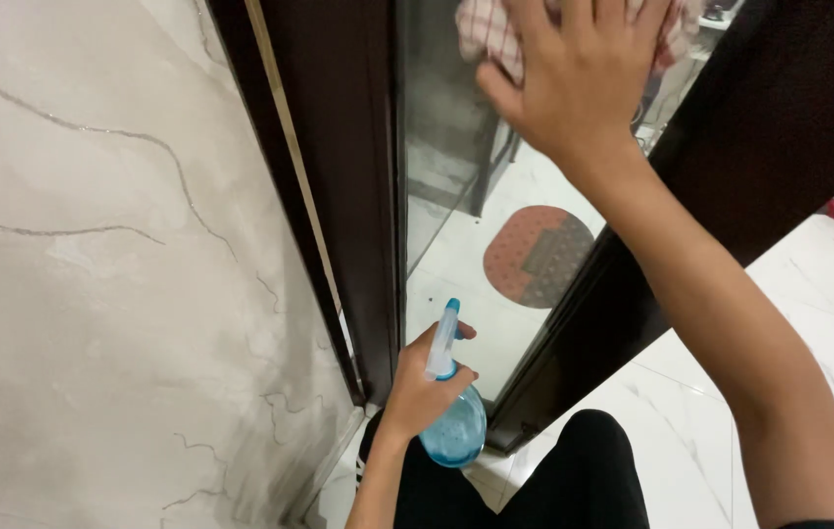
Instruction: The person sprays cleaner on a glass door or partition and then wipes it with a cloth.
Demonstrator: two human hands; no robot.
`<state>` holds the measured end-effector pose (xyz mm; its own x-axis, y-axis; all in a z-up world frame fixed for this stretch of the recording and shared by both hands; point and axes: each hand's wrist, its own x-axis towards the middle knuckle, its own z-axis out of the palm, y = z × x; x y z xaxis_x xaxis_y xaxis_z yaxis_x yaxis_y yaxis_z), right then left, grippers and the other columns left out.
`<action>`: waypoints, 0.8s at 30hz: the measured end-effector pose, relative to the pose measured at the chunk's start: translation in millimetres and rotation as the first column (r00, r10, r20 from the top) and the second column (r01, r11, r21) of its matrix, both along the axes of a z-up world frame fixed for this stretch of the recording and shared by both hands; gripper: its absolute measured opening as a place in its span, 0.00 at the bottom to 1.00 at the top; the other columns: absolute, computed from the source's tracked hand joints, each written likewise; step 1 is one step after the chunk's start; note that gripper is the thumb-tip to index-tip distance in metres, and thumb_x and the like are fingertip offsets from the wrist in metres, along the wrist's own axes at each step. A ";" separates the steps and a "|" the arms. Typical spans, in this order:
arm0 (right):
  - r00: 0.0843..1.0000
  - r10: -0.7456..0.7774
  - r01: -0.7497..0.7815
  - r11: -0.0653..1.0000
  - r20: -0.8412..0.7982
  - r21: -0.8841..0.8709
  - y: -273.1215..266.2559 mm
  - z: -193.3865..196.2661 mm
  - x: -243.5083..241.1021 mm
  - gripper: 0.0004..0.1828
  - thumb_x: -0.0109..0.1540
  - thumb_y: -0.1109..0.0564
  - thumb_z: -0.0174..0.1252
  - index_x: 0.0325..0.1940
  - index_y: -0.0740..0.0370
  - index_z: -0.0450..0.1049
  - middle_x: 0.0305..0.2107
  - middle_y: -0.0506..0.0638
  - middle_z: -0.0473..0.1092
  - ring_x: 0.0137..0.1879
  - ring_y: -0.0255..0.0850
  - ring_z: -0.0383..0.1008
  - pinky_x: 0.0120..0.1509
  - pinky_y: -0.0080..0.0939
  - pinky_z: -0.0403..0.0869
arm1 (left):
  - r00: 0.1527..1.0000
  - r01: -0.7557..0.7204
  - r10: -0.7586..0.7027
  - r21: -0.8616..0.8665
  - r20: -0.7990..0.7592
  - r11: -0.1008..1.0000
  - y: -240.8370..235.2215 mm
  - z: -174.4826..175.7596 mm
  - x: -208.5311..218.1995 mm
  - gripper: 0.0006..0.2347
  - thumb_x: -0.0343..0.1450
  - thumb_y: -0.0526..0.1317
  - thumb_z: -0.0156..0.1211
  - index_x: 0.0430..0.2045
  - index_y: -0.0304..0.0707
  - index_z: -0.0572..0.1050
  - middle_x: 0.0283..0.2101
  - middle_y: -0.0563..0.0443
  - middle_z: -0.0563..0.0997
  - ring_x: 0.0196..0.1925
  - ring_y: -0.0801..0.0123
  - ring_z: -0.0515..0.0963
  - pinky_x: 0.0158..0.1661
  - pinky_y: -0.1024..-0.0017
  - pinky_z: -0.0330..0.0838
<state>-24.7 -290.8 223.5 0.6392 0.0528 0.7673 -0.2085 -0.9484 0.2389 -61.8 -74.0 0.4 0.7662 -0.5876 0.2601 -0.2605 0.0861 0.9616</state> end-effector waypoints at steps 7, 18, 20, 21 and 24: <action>0.976 0.168 -0.217 0.785 -0.137 -0.580 22.8 -162.2 46.8 0.38 0.60 0.41 0.60 0.73 0.53 0.66 0.73 0.56 0.57 0.80 0.57 0.46 0.80 0.75 0.43 | 0.999 -0.040 0.040 -0.008 -0.008 0.999 9.6 -5.0 12.5 0.17 0.61 0.28 0.64 0.44 0.33 0.75 0.43 0.52 0.83 0.30 0.74 0.84 0.36 0.74 0.76; 0.962 0.253 -0.271 0.826 -0.103 -0.494 -2.4 -156.6 46.7 0.34 0.68 0.34 0.55 0.76 0.46 0.65 0.79 0.50 0.47 0.84 0.50 0.43 0.82 0.67 0.39 | 0.988 -0.152 0.152 0.024 0.004 0.988 42.8 -39.9 16.1 0.17 0.59 0.29 0.64 0.44 0.33 0.76 0.41 0.49 0.82 0.38 0.69 0.83 0.43 0.72 0.76; 0.969 0.246 -0.230 0.909 0.002 -0.348 0.7 -74.6 39.3 0.37 0.72 0.32 0.56 0.81 0.45 0.62 0.81 0.53 0.46 0.85 0.54 0.42 0.80 0.77 0.38 | 0.981 -0.144 0.145 -0.020 0.127 0.989 37.1 -36.6 13.2 0.17 0.60 0.28 0.65 0.43 0.30 0.77 0.40 0.46 0.83 0.42 0.68 0.81 0.46 0.71 0.75; 0.991 0.124 -0.129 0.987 -0.056 -0.098 12.8 -28.3 27.3 0.37 0.72 0.34 0.53 0.83 0.42 0.58 0.77 0.53 0.49 0.83 0.55 0.44 0.82 0.79 0.39 | 0.982 -0.160 0.156 0.033 0.106 0.987 31.1 -26.9 12.5 0.17 0.60 0.29 0.65 0.43 0.31 0.77 0.40 0.47 0.83 0.38 0.68 0.81 0.43 0.71 0.75; 0.999 0.048 -0.047 0.999 -0.015 0.015 8.1 -18.1 41.6 0.39 0.69 0.39 0.54 0.84 0.42 0.56 0.76 0.53 0.50 0.82 0.57 0.43 0.80 0.81 0.39 | 0.988 -0.148 0.144 0.080 0.060 0.986 20.8 -4.7 7.9 0.17 0.59 0.30 0.64 0.43 0.32 0.77 0.39 0.47 0.83 0.33 0.68 0.81 0.39 0.71 0.75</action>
<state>16.9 -282.7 205.5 0.6481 0.0721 0.7582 -0.1594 -0.9606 0.2277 -53.8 -53.2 -4.3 0.8315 -0.4919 0.2582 -0.3161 -0.0367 0.9480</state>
